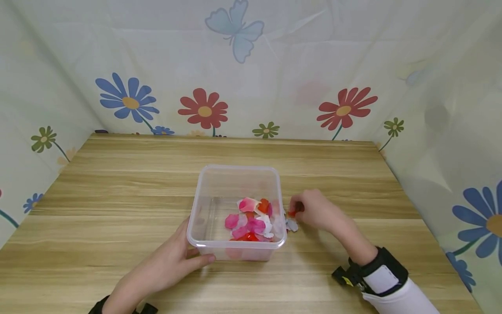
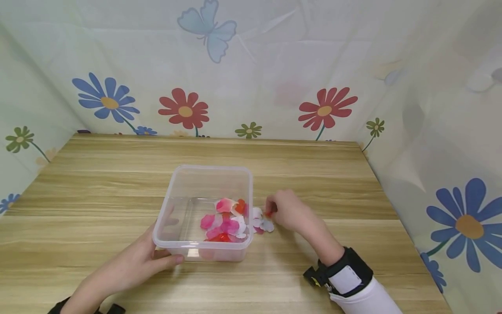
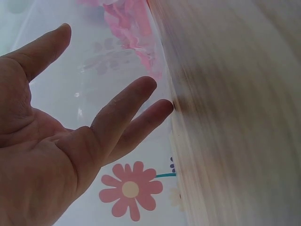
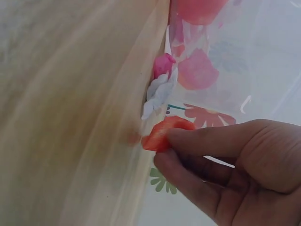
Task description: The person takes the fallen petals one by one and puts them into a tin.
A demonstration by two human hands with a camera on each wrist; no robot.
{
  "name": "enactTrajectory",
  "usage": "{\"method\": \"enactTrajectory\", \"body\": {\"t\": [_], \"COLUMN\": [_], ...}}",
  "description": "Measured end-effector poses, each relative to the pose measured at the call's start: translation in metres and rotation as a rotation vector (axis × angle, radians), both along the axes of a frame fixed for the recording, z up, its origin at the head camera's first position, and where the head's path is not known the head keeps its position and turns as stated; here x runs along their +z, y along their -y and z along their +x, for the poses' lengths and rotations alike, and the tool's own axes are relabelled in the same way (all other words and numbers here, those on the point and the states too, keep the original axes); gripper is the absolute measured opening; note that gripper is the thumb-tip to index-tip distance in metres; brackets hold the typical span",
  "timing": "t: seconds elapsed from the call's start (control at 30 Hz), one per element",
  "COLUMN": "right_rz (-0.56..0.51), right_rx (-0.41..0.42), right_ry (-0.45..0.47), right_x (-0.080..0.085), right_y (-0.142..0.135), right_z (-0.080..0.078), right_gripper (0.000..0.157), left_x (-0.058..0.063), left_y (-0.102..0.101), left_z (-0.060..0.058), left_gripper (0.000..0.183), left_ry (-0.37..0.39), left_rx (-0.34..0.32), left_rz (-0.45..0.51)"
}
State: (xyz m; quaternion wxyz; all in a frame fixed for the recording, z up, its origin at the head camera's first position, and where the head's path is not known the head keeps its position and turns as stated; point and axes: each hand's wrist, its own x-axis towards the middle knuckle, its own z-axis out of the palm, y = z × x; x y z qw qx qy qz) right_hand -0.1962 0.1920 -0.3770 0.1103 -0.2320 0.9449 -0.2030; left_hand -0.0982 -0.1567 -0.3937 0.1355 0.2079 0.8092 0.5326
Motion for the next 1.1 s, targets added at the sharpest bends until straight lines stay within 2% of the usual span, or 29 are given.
{"method": "enactTrajectory", "body": {"t": [0.13,0.23,0.37,0.63,0.9,1.1], "right_rz": [-0.040,-0.090,-0.181,-0.324,-0.489,-0.607], "right_rx": [-0.023,-0.042,-0.081,-0.102,-0.027,0.114], "right_ry": [-0.047,-0.098,-0.180,-0.387,-0.473,-0.517], "right_x": [0.004,0.009,0.016,0.037,0.051,0.057], "right_y": [-0.001,-0.001,0.000,0.008,0.016,0.023], "right_z": [-0.001,0.000,0.001,0.015,0.033,0.043], "right_gripper": [0.017,0.015,0.011,0.018,0.022,0.028], "left_x": [0.000,0.000,0.001,0.000,0.001,0.000], "left_y": [0.001,0.001,0.001,0.002,0.001,0.001], "left_z": [0.000,0.000,-0.001,-0.001,-0.001,-0.001], "left_gripper": [0.096,0.097,0.098,0.096,0.095,0.093], "left_ry": [-0.020,-0.008,0.012,-0.015,0.007,0.004], "left_rx": [-0.011,-0.016,-0.002,-0.013,-0.002,-0.003], "left_rz": [-0.003,0.014,0.004,-0.014,-0.010,-0.005]}}
